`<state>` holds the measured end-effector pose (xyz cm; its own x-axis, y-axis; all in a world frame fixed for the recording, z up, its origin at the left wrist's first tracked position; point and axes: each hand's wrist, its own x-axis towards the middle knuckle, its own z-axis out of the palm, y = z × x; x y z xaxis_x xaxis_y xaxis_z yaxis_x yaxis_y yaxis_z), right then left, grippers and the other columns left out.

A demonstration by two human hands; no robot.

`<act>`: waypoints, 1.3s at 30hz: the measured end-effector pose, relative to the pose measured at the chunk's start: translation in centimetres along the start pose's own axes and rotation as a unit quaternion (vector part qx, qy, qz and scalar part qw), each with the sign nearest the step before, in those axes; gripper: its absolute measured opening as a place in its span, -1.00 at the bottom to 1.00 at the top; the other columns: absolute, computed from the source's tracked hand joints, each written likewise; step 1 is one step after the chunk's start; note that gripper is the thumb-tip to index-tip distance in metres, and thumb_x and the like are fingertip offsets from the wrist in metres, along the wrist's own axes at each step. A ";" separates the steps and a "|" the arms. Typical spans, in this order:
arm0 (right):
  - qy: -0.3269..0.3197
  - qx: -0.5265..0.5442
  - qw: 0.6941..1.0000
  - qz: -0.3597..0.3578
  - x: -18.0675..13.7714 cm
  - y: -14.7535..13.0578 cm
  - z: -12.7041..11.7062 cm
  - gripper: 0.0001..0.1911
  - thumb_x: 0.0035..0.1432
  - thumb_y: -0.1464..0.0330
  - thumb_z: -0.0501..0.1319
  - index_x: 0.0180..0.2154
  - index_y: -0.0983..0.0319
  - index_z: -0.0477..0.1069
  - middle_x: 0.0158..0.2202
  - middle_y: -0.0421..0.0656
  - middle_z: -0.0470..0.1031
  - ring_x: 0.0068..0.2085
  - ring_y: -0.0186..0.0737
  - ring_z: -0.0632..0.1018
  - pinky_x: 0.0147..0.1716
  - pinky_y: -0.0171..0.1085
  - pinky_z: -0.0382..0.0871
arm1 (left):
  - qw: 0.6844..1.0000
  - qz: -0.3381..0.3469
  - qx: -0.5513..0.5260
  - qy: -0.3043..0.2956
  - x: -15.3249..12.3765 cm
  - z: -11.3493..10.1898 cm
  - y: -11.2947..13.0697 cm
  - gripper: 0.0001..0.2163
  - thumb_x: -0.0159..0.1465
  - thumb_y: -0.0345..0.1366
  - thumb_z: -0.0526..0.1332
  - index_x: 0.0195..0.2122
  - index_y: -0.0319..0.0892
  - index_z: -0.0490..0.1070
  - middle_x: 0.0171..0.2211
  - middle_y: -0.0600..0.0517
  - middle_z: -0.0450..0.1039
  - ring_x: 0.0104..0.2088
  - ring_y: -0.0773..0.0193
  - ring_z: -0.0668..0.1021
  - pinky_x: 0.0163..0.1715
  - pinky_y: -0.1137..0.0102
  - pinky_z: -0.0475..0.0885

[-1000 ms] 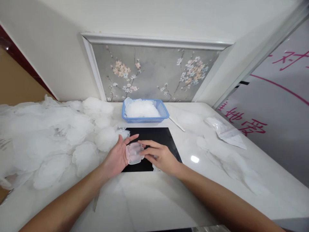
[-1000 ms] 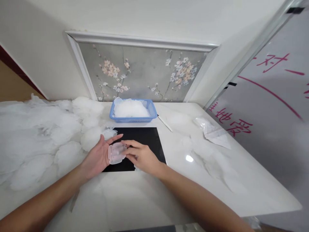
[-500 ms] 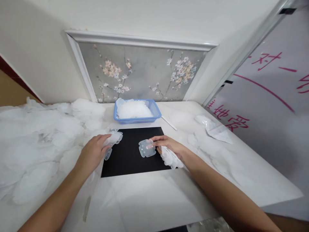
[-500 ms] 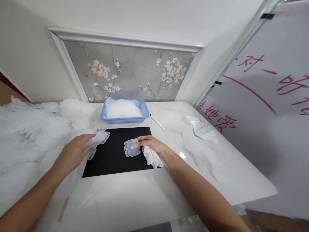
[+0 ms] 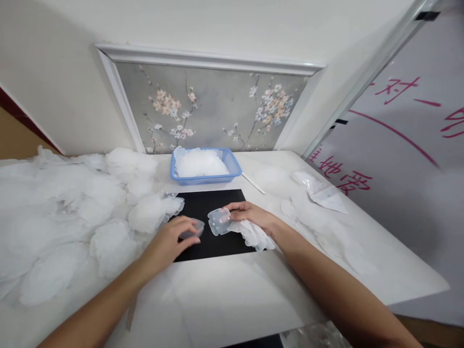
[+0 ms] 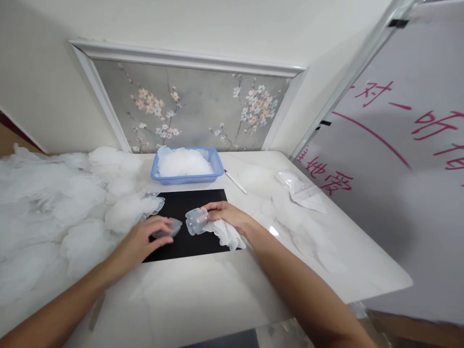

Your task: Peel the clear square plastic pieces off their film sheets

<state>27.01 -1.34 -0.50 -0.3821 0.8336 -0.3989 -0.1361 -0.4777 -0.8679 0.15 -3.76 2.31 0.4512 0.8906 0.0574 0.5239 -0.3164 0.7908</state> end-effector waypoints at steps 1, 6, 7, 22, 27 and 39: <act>-0.005 -0.004 1.000 -0.002 0.0 -0.1 0.0 -0.63 -0.22 0.39 0.40 -0.25 0.28 0.51 -0.34 -0.15 0.58 -0.38 -0.26 0.54 -0.33 -0.29 0.38 | 0.999 -0.006 -0.022 -0.047 0.0 0.3 0.0 -0.90 0.12 -0.17 0.33 -0.37 -0.02 0.58 -0.03 -0.04 0.53 -0.01 -0.05 0.49 0.04 0.13 0.34; 0.017 -0.038 0.999 -0.025 -0.5 -0.4 0.5 -0.66 -0.12 0.31 0.37 -0.22 0.24 0.49 -0.44 -0.21 0.53 -0.47 -0.31 0.49 -0.43 -0.32 0.36 | 0.997 0.005 -0.072 0.011 0.3 -0.8 -0.6 -0.83 0.24 -0.20 0.21 -0.25 -0.02 0.59 -0.02 -0.04 0.53 0.02 0.00 0.48 0.12 0.14 0.27; 0.029 -0.060 0.997 -0.033 -0.5 -0.4 0.6 -0.67 -0.07 0.26 0.35 -0.21 0.24 0.49 -0.48 -0.23 0.50 -0.50 -0.33 0.46 -0.48 -0.33 0.33 | 0.998 0.012 -0.040 0.054 0.4 -1.4 -0.8 -0.82 0.25 -0.21 0.18 -0.25 -0.03 0.58 -0.04 -0.04 0.53 0.00 0.02 0.49 0.10 0.15 0.29; 0.025 -0.655 0.717 -0.238 -1.9 1.4 6.3 -0.58 0.14 0.35 0.29 0.05 0.07 0.38 -0.17 -0.19 0.47 -0.34 -0.31 0.52 -0.40 -0.35 0.26 | 0.918 -0.023 0.386 0.087 0.4 -3.0 -2.2 -0.74 0.31 -0.20 0.12 -0.04 -0.17 0.39 -0.03 -0.11 0.47 -0.03 0.01 0.46 -0.09 0.15 0.35; 0.065 -0.669 0.699 -0.245 -1.3 1.9 6.9 -0.76 0.22 0.31 0.19 -0.08 0.09 0.50 -0.03 -0.15 0.47 -0.41 -0.35 0.51 -0.46 -0.35 0.23 | 0.900 -0.016 0.424 0.100 0.6 -2.6 -2.1 -0.77 0.28 -0.24 0.16 -0.06 -0.15 0.41 -0.06 -0.10 0.49 -0.06 0.00 0.47 -0.14 0.17 0.34; 0.014 -0.176 0.984 0.004 -1.0 -1.3 1.1 -0.66 -0.04 0.43 0.22 -0.15 0.27 0.53 -0.42 -0.17 0.58 -0.53 -0.37 0.44 -0.52 -0.39 0.27 | 0.951 0.121 0.257 0.124 1.0 -1.4 -2.4 -0.82 0.27 -0.30 0.10 -0.41 -0.12 0.45 -0.21 -0.03 0.59 -0.12 0.11 0.54 -0.05 0.17 0.37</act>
<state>26.59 -1.83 1.38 -0.3555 0.8404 -0.4090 0.1927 -0.3623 -0.9119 -1.67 -1.60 1.38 0.4525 0.8012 0.3916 0.7394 -0.5825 0.3375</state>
